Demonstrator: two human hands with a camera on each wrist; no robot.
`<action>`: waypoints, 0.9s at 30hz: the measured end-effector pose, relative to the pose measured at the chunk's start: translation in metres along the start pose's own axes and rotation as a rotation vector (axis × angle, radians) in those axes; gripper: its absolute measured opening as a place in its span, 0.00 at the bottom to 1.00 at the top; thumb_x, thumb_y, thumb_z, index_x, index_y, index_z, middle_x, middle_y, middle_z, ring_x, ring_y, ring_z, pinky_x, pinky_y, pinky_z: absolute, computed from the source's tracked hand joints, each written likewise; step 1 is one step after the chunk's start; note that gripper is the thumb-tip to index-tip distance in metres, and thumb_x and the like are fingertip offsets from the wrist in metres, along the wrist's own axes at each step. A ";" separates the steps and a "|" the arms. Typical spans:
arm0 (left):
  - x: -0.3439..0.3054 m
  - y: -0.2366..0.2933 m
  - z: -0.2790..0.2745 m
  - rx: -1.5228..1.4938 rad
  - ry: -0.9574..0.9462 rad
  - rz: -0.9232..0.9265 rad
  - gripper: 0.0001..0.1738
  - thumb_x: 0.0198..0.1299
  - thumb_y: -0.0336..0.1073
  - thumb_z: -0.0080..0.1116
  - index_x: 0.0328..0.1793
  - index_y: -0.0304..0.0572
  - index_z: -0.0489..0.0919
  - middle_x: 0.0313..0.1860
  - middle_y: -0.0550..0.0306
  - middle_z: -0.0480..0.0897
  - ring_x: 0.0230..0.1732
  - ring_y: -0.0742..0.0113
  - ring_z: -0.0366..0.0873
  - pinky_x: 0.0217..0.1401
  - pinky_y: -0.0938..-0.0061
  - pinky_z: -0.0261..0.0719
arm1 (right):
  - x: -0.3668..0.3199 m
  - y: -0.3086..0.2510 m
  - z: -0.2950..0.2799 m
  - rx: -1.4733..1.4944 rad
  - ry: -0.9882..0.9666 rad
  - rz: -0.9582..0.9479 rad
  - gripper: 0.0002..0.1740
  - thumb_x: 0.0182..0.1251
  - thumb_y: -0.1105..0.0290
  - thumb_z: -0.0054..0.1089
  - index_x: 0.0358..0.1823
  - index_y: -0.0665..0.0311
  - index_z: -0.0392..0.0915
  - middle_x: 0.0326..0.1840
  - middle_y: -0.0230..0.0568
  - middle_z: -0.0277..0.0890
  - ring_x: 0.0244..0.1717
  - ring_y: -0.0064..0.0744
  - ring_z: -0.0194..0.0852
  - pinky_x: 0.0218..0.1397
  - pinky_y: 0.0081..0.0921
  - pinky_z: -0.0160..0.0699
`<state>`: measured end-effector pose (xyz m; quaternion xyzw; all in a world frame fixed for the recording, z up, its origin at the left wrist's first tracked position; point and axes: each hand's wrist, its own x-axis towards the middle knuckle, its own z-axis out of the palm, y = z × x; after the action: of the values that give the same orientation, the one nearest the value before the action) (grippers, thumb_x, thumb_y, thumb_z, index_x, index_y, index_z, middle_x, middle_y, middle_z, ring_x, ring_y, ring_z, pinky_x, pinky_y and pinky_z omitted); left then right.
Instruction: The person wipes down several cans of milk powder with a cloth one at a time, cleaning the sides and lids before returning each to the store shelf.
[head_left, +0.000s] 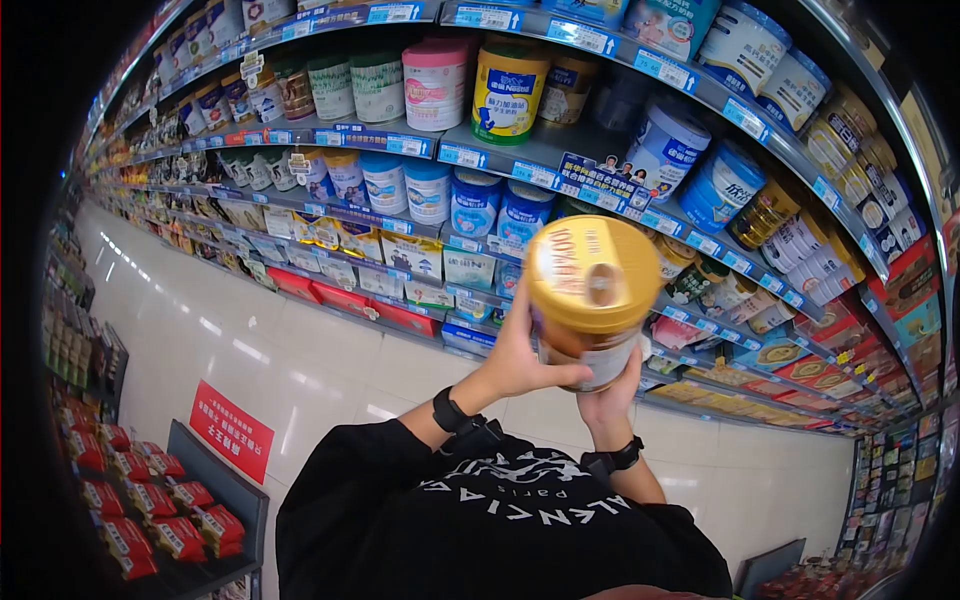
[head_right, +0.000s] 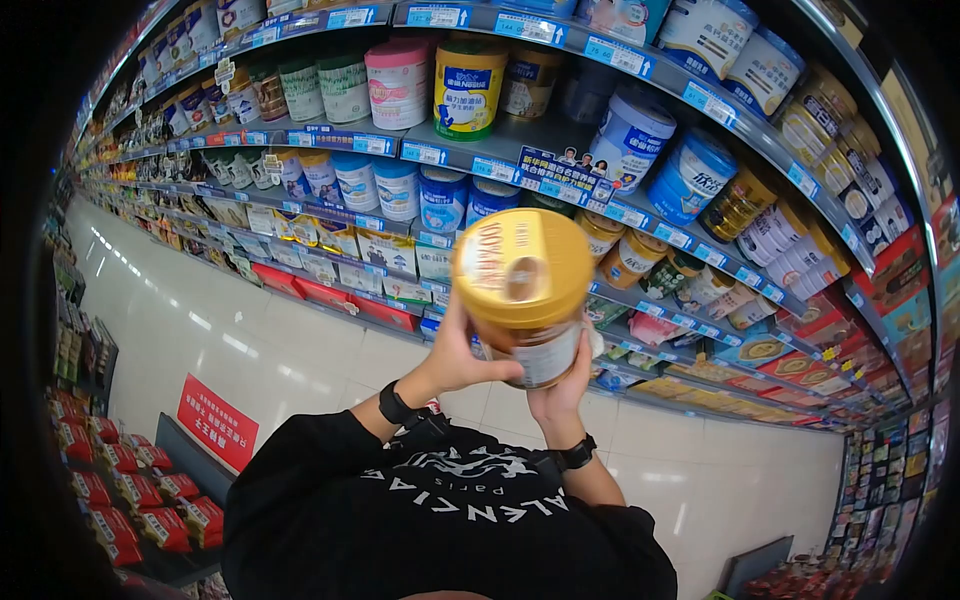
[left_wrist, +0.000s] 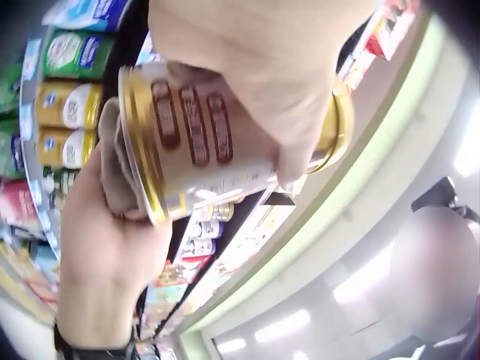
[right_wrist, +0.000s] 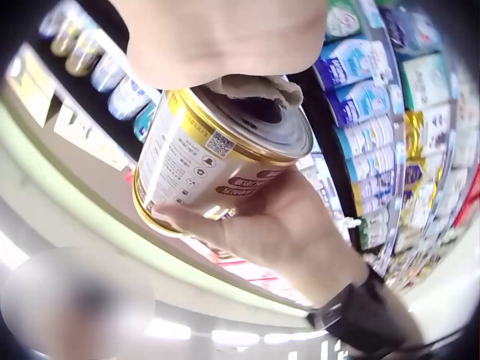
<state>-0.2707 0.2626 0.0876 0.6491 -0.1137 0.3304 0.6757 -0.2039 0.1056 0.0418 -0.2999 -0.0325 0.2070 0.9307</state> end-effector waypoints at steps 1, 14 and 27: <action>-0.004 -0.008 0.004 -0.104 0.058 -0.138 0.72 0.36 0.44 0.89 0.81 0.36 0.48 0.76 0.46 0.64 0.76 0.58 0.64 0.78 0.61 0.62 | 0.002 0.000 0.001 -0.098 -0.026 -0.097 0.27 0.84 0.53 0.34 0.75 0.59 0.60 0.77 0.44 0.65 0.75 0.40 0.64 0.78 0.42 0.62; -0.009 -0.020 -0.038 -0.319 -0.177 -0.255 0.76 0.25 0.46 0.90 0.81 0.34 0.54 0.73 0.52 0.69 0.75 0.62 0.65 0.79 0.66 0.59 | 0.015 -0.032 -0.003 -0.687 -0.071 0.035 0.25 0.82 0.62 0.45 0.73 0.67 0.64 0.70 0.42 0.72 0.67 0.33 0.73 0.68 0.30 0.73; -0.017 -0.007 -0.032 -0.222 -0.207 -0.178 0.84 0.21 0.48 0.92 0.84 0.33 0.46 0.78 0.49 0.63 0.79 0.61 0.60 0.82 0.64 0.55 | 0.006 -0.012 -0.036 -0.565 -0.205 -0.120 0.32 0.82 0.52 0.44 0.77 0.65 0.59 0.75 0.50 0.67 0.73 0.39 0.69 0.74 0.38 0.71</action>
<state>-0.2882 0.2880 0.0677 0.6085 -0.1606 0.1863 0.7545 -0.1874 0.0795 0.0188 -0.5221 -0.2001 0.1635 0.8128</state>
